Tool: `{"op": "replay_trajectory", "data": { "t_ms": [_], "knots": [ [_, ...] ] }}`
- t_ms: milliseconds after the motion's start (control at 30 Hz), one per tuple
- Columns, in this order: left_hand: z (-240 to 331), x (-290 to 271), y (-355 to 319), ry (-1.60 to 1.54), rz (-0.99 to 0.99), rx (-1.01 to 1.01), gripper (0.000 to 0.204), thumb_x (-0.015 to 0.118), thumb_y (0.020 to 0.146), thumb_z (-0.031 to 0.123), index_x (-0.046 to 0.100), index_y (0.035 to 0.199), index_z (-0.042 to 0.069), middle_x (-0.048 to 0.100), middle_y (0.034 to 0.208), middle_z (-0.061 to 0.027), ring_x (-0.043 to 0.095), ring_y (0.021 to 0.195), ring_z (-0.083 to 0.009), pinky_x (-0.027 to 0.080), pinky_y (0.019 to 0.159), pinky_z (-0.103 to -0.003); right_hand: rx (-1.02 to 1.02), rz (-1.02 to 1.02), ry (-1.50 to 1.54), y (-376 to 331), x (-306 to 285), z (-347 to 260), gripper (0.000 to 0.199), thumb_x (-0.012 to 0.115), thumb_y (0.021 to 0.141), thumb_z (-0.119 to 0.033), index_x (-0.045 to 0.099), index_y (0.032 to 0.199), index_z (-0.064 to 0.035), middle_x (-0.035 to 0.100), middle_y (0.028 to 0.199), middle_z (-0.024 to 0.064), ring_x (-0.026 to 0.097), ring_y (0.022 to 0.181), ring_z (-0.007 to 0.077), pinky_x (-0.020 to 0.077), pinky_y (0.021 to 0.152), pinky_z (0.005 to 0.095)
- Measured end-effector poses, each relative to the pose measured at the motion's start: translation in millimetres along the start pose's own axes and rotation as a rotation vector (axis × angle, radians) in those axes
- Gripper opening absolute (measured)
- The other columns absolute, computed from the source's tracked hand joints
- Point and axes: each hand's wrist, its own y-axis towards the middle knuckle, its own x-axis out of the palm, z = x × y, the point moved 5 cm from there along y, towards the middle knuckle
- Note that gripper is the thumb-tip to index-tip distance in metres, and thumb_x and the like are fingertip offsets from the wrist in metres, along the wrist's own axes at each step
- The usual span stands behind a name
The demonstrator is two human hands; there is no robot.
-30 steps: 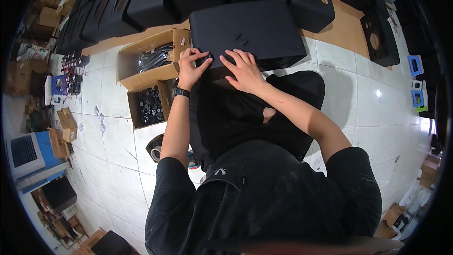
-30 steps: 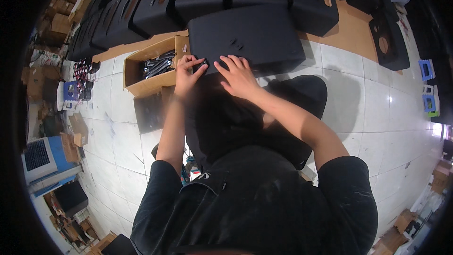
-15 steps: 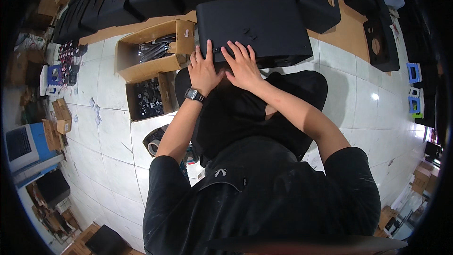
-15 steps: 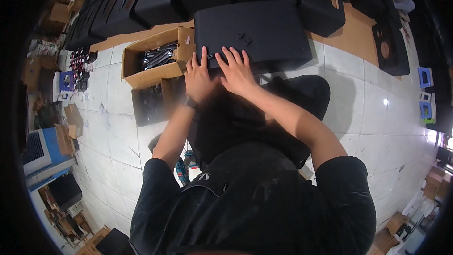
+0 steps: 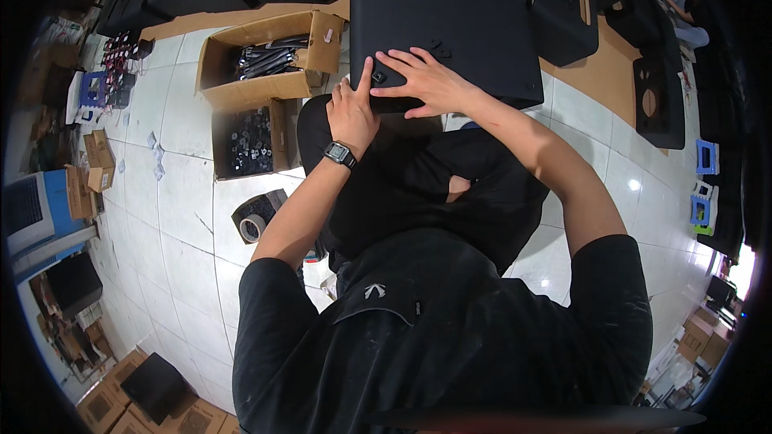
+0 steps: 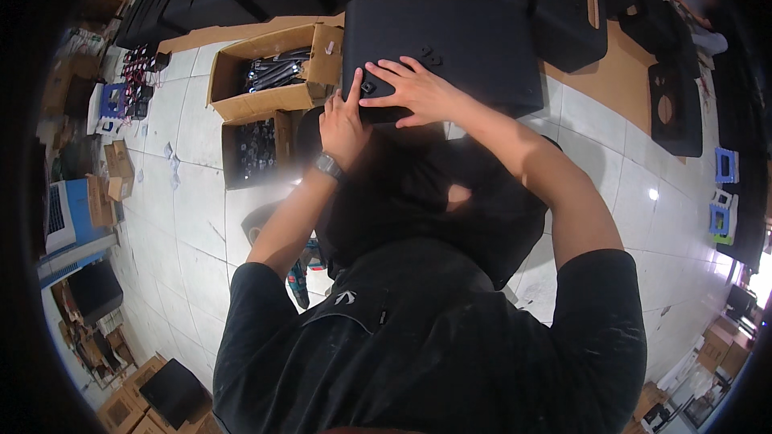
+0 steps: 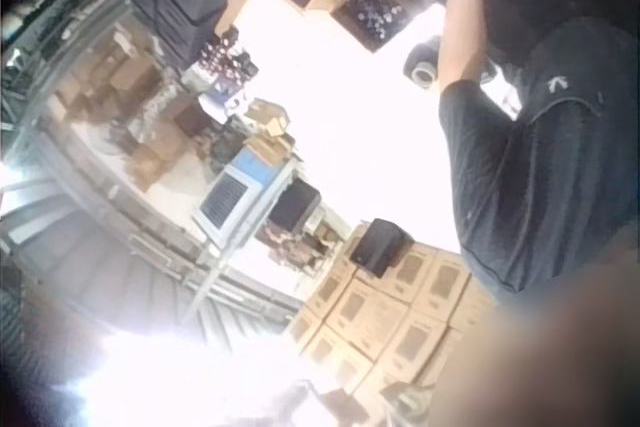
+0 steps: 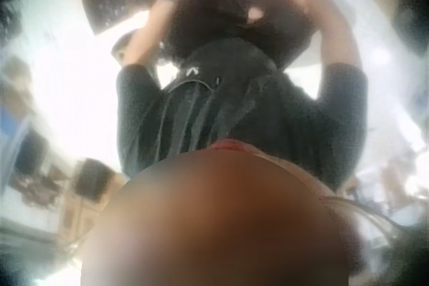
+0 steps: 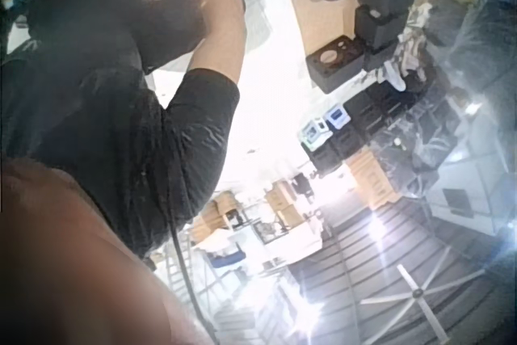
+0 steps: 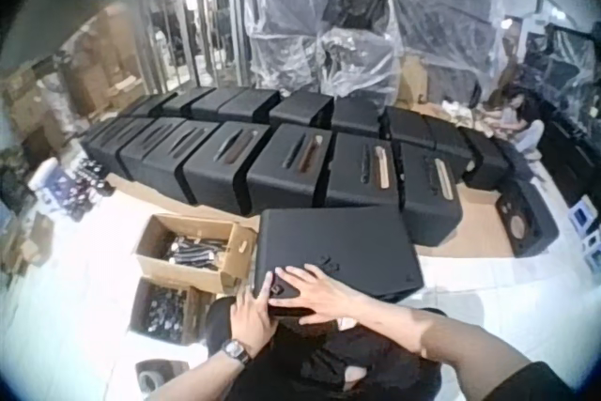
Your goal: The person assembles a black plastic storage unit by attaching legs and panels using a cordless drill and screws. They position the unit, insert screws, and tighten them, then place the assembled unit with others.
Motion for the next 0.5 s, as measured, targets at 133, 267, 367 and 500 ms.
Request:
{"op": "replay_trajectory", "data": {
  "t_ms": [133, 267, 367, 500],
  "knots": [
    [-0.7, -2.7, -2.6, -0.027, 0.009, 0.010, 0.114, 0.082, 0.077, 0.010, 0.024, 0.173, 0.028, 0.061, 0.141, -0.0305, 0.058, 0.136, -0.0444, 0.053, 0.104, -0.055, 0.000, 0.006, -0.017, 4.6, 8.3, 0.6, 0.087, 0.086, 0.086, -0.045, 0.044, 0.162, -0.0476, 0.026, 0.177, 0.0136, 0.034, 0.159, 0.0337, 0.0300, 0.127, 0.0568],
    [-1.4, -2.7, -4.9, -0.050, 0.007, -0.010, 0.114, 0.082, 0.077, 0.009, 0.024, 0.173, 0.029, 0.061, 0.140, -0.0295, 0.058, 0.136, -0.0450, 0.053, 0.104, -0.055, -0.002, 0.011, -0.014, 6.5, 10.4, 0.2, 0.085, 0.085, 0.086, -0.045, 0.045, 0.161, -0.0476, 0.028, 0.177, 0.0107, 0.035, 0.159, 0.0328, 0.0299, 0.127, 0.0568],
    [0.1, -0.7, -3.1, -0.073, -0.009, -0.014, 0.113, 0.082, 0.077, 0.009, 0.025, 0.173, 0.030, 0.061, 0.139, -0.0291, 0.058, 0.135, -0.0452, 0.053, 0.104, -0.056, 0.026, 0.033, 0.022, 4.7, 11.0, 4.3, 0.084, 0.085, 0.086, -0.045, 0.046, 0.160, -0.0479, 0.029, 0.176, 0.0094, 0.034, 0.159, 0.0325, 0.0297, 0.127, 0.0569],
    [0.1, -0.4, -2.4, -0.067, 0.012, -0.016, 0.119, 0.089, 0.075, 0.011, 0.024, 0.172, 0.032, 0.059, 0.145, -0.0293, 0.059, 0.134, -0.0434, 0.056, 0.099, -0.053, 0.027, 0.023, 0.010, 5.4, 10.9, 4.6, 0.082, 0.085, 0.087, -0.044, 0.048, 0.159, -0.0478, 0.029, 0.176, 0.0089, 0.034, 0.159, 0.0317, 0.0294, 0.127, 0.0566]
  ]
}}
